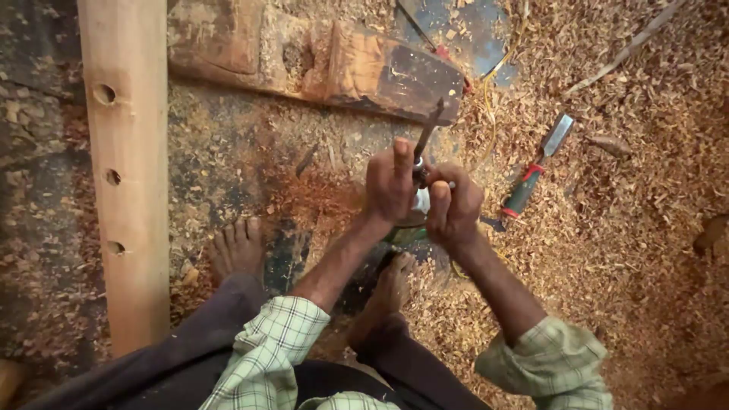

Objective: Using a drill, chisel, and mallet to carve and shape wooden components in a workshop.

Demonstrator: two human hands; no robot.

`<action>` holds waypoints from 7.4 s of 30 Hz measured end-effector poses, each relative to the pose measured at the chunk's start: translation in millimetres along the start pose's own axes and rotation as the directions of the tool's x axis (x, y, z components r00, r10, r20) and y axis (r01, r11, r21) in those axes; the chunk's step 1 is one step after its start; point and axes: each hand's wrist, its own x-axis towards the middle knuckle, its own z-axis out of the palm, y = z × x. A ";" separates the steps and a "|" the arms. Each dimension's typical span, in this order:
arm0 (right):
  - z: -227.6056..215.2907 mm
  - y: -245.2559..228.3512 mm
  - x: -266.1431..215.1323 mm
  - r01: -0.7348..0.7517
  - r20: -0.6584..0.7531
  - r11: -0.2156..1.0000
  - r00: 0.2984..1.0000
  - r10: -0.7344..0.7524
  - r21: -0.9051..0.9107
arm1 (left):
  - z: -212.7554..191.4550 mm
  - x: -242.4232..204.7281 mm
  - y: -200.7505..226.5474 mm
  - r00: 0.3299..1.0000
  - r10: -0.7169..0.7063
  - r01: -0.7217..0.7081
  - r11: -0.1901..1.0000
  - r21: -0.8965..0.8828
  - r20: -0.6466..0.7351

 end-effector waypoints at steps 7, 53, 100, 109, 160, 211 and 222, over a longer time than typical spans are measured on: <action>33.4 10.8 -41.5 -0.612 -0.153 0.717 0.715 0.682 0.335 | 4.2 -5.3 -15.6 0.997 0.015 -0.006 0.993 0.121 -0.071; 26.1 44.6 2.0 -0.375 -0.160 0.350 0.454 0.877 0.858 | -31.7 62.6 9.8 0.966 0.198 -0.175 0.974 0.142 -0.167; 61.6 50.2 -52.3 -0.631 0.208 0.774 0.764 0.610 0.049 | -75.7 71.0 -3.9 0.910 -0.075 0.119 0.989 -0.083 0.408; 48.0 60.5 -52.9 -0.698 0.327 0.627 0.716 0.617 0.346 | -55.5 71.3 2.3 0.771 0.063 0.196 0.923 -0.330 0.633; 44.8 54.0 5.4 -0.507 0.104 0.635 0.821 0.561 0.583 | -37.1 45.6 -10.3 0.978 0.081 -0.037 0.974 -0.222 0.192; 27.3 146.4 -4.5 -0.524 -0.161 0.540 0.603 0.781 0.659 | -48.3 52.4 8.1 0.998 0.056 -0.057 0.875 0.480 0.017; -29.4 152.9 32.2 -0.481 -0.098 0.338 0.457 0.884 0.809 | -49.7 73.8 32.9 0.944 -0.326 0.150 0.542 0.827 0.043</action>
